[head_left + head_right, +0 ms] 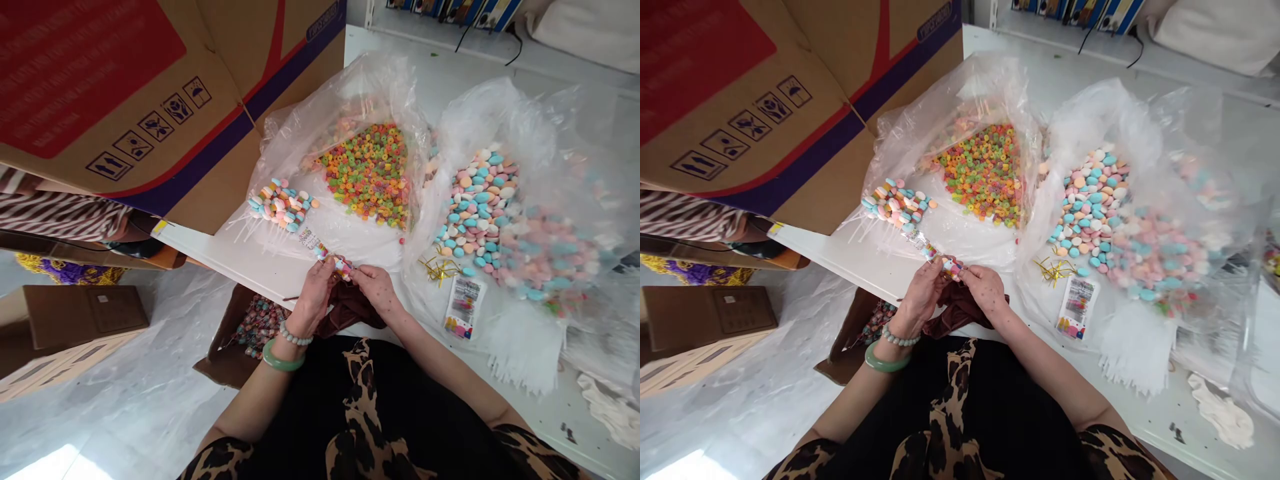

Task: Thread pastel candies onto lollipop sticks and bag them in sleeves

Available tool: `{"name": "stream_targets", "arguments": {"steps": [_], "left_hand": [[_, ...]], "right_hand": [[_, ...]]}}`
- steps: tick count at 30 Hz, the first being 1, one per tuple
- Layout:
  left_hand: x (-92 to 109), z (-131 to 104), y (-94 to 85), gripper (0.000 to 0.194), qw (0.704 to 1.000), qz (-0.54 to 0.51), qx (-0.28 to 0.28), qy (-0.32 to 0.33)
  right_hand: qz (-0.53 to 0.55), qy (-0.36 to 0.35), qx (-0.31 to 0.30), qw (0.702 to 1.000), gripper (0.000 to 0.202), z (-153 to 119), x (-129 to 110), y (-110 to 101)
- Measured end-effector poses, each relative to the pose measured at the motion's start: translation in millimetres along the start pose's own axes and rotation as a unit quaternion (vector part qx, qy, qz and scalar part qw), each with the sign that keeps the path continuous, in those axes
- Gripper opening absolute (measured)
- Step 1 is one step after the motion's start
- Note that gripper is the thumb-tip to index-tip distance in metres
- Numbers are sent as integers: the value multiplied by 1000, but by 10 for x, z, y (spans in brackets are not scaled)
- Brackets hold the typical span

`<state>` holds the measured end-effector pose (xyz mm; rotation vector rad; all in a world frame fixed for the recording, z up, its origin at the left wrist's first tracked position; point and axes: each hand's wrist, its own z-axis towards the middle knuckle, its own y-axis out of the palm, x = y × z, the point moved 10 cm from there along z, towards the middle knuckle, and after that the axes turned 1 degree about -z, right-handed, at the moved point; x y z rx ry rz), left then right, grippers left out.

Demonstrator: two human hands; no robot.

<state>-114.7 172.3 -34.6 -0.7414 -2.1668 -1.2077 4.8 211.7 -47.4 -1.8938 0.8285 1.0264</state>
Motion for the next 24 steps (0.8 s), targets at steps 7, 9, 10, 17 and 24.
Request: {"name": "stream_targets", "arguments": {"steps": [7, 9, 10, 17, 24], "left_hand": [[-131, 28, 71, 29, 999, -45, -21, -14], [-154, 74, 5, 28, 997, -71, -5, -28], [-152, 92, -35, 28, 996, -80, 7, -30], [-103, 73, -31, 18, 995, -94, 13, 24], [-157, 101, -103, 30, 992, -109, 10, -68]], "right_hand": [[-58, -16, 69, 996, 37, -60, -157, -138], [-48, -49, 48, 996, 34, -115, -235, -121], [-56, -66, 40, 995, 30, -143, -270, -118], [-111, -85, 87, 986, 21, -128, -333, -62], [-10, -98, 83, 992, 19, -65, -329, 39]]}}
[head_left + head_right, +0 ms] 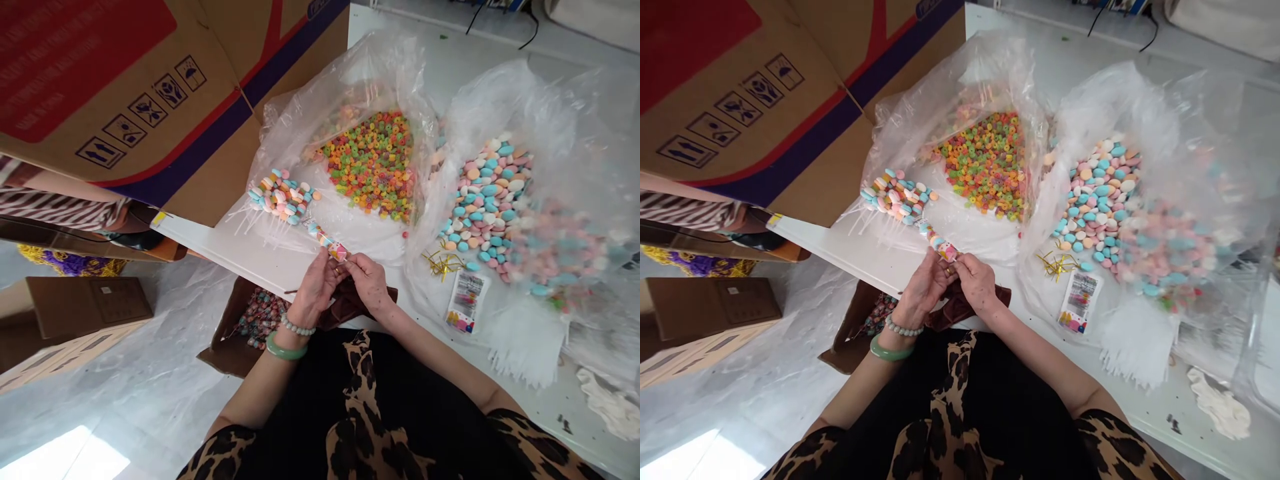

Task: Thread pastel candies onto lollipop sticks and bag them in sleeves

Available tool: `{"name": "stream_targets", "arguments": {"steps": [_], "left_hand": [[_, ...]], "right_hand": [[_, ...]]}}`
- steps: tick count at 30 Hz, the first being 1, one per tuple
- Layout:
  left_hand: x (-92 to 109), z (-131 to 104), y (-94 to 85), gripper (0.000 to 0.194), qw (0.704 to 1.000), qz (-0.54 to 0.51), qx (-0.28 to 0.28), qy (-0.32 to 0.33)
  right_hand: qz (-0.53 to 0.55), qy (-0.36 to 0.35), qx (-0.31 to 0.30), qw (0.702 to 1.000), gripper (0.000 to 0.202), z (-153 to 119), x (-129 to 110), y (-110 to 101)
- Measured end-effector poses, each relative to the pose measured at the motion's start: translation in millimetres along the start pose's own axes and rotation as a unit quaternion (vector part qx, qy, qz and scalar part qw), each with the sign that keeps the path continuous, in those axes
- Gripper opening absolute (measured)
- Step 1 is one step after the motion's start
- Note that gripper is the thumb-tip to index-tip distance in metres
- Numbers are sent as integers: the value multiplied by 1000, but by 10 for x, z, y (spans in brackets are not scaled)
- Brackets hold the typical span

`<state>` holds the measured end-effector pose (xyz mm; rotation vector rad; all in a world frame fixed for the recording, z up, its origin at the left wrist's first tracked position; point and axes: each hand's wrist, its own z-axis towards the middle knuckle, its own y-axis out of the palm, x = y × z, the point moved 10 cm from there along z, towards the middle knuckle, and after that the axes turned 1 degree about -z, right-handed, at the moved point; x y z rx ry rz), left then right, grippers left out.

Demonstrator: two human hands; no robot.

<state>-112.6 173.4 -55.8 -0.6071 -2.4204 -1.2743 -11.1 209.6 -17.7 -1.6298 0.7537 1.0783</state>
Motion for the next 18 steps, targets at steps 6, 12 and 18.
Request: {"name": "stream_targets", "arguments": {"steps": [6, 12, 18], "left_hand": [[261, 83, 3, 16, 998, -48, 15, 50], [110, -2, 152, 19, 993, -32, 17, 116], [239, 30, 71, 24, 996, -20, 10, 88]], "right_hand": [[-27, 6, -32, 999, 20, -22, 32, 39], [-47, -7, 5, 999, 27, -18, -61, 54], [7, 18, -57, 998, 17, -55, 53, 16]]}}
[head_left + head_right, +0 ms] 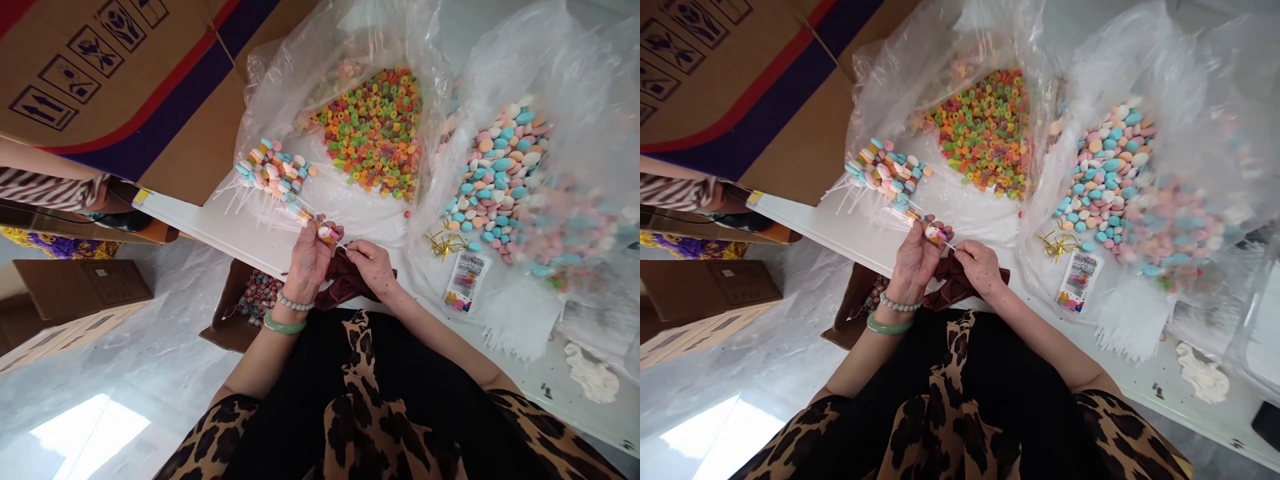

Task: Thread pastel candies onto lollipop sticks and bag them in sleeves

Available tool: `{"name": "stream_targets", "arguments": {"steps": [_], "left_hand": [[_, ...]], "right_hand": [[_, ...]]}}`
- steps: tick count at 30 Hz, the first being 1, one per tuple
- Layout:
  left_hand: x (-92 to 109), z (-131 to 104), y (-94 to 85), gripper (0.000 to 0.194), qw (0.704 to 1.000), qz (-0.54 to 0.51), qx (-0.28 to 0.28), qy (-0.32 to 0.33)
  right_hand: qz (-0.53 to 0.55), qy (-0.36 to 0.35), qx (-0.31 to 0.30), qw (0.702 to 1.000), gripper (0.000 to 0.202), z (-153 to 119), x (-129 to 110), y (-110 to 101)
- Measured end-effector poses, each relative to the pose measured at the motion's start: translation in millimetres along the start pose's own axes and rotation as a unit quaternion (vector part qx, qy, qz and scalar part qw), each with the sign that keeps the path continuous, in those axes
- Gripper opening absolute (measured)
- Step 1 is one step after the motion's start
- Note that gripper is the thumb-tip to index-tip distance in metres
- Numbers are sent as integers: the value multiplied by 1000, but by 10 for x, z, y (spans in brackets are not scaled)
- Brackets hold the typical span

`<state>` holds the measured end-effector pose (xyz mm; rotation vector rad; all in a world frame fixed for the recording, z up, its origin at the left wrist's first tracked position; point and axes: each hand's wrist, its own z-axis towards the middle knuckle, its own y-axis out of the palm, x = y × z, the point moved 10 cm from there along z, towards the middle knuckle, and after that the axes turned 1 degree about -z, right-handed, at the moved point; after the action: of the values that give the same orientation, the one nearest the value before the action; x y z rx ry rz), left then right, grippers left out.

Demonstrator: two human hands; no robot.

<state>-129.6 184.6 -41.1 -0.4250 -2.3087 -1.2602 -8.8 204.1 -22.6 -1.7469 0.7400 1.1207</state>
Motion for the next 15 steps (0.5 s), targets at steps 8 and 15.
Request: {"name": "stream_targets", "arguments": {"steps": [8, 15], "left_hand": [[-169, -68, -54, 31, 989, 142, -17, -46], [-303, -165, -59, 32, 983, 173, -12, -52]], "right_hand": [[-4, -23, 20, 1000, 16, -32, -76, -138], [-148, -99, 89, 980, 20, -165, -203, -152]]}}
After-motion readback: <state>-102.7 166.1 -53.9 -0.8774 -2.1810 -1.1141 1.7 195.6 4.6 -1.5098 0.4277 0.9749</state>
